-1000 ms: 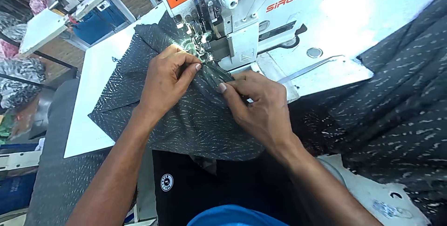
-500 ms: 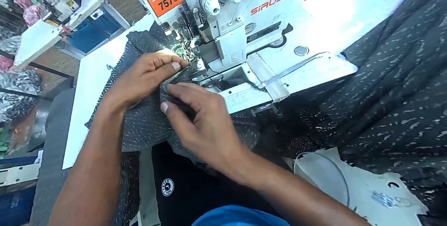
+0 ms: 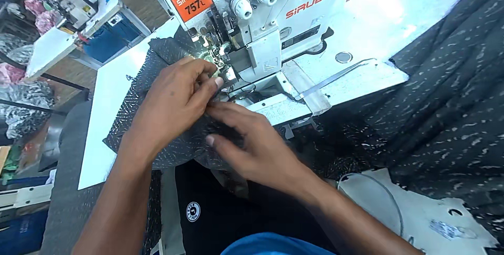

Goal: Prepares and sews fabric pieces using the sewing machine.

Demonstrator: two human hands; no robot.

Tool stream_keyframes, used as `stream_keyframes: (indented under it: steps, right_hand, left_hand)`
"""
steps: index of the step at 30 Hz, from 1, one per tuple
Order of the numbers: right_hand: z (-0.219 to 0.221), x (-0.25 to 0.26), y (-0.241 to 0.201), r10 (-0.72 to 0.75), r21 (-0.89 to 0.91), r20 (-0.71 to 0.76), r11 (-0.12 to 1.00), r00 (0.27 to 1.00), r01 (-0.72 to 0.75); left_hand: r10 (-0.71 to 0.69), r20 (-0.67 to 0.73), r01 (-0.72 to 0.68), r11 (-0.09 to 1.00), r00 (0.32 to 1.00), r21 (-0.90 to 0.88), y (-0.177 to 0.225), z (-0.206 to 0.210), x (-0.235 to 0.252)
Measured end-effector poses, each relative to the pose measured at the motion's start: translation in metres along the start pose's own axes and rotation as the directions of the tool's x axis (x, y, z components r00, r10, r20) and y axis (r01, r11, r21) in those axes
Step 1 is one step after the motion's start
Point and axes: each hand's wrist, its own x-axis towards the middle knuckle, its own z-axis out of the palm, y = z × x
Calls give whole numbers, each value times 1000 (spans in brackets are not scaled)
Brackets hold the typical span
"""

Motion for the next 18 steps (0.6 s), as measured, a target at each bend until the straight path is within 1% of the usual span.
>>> stream_keyframes:
  steps: [2, 3, 4, 6, 8, 9, 10, 11, 14, 15, 16, 18]
  right_hand:
    - [-9, -9, 6, 141, 207, -54, 970, 989, -127]
    - [-12, -15, 11, 210, 231, -102, 956, 972, -182]
    - [-15, -21, 16, 252, 197, -152, 955, 956, -221]
    - [-21, -29, 23, 251, 58, -241, 968, 938, -244]
    - [-26, -31, 26, 171, -75, -295, 977, 940, -201]
    - [-30, -29, 27, 131, -122, -294, 977, 947, -173]
    - [-35, -27, 27, 114, -147, -260, 977, 959, -156]
    - [-41, -24, 28, 126, -157, -196, 975, 972, -158]
    - [-59, -15, 33, 212, -147, 27, 967, 977, -206]
    - [-62, -11, 36, 227, -127, 69, 968, 971, -217]
    - [-65, -6, 39, 247, -85, 102, 967, 964, -239]
    - [-69, 2, 41, 323, 96, 167, 935, 932, -341]
  left_hand:
    - [-15, -90, 6, 995, 996, -99, 2, 2, -15]
    - [-28, -133, 8, 988, 991, -155, 0, 7, -22]
    - [-35, -178, 1, 982, 983, -190, -2, 13, -28]
    - [-30, -257, -26, 977, 966, -211, -4, 27, -37]
    - [0, -339, -71, 978, 941, -196, -7, 38, -39]
    - [17, -374, -86, 982, 927, -169, -7, 41, -39]
    - [30, -403, -88, 988, 915, -125, -7, 41, -38]
    - [40, -423, -79, 994, 905, -76, -8, 40, -37]
    - [15, -450, -19, 1000, 893, -4, -13, 40, -42]
    - [-32, -444, 35, 999, 895, -1, -14, 43, -47]
    - [-108, -427, 116, 993, 898, -7, -15, 48, -54]
    - [-272, -398, 283, 959, 876, -33, -20, 63, -72]
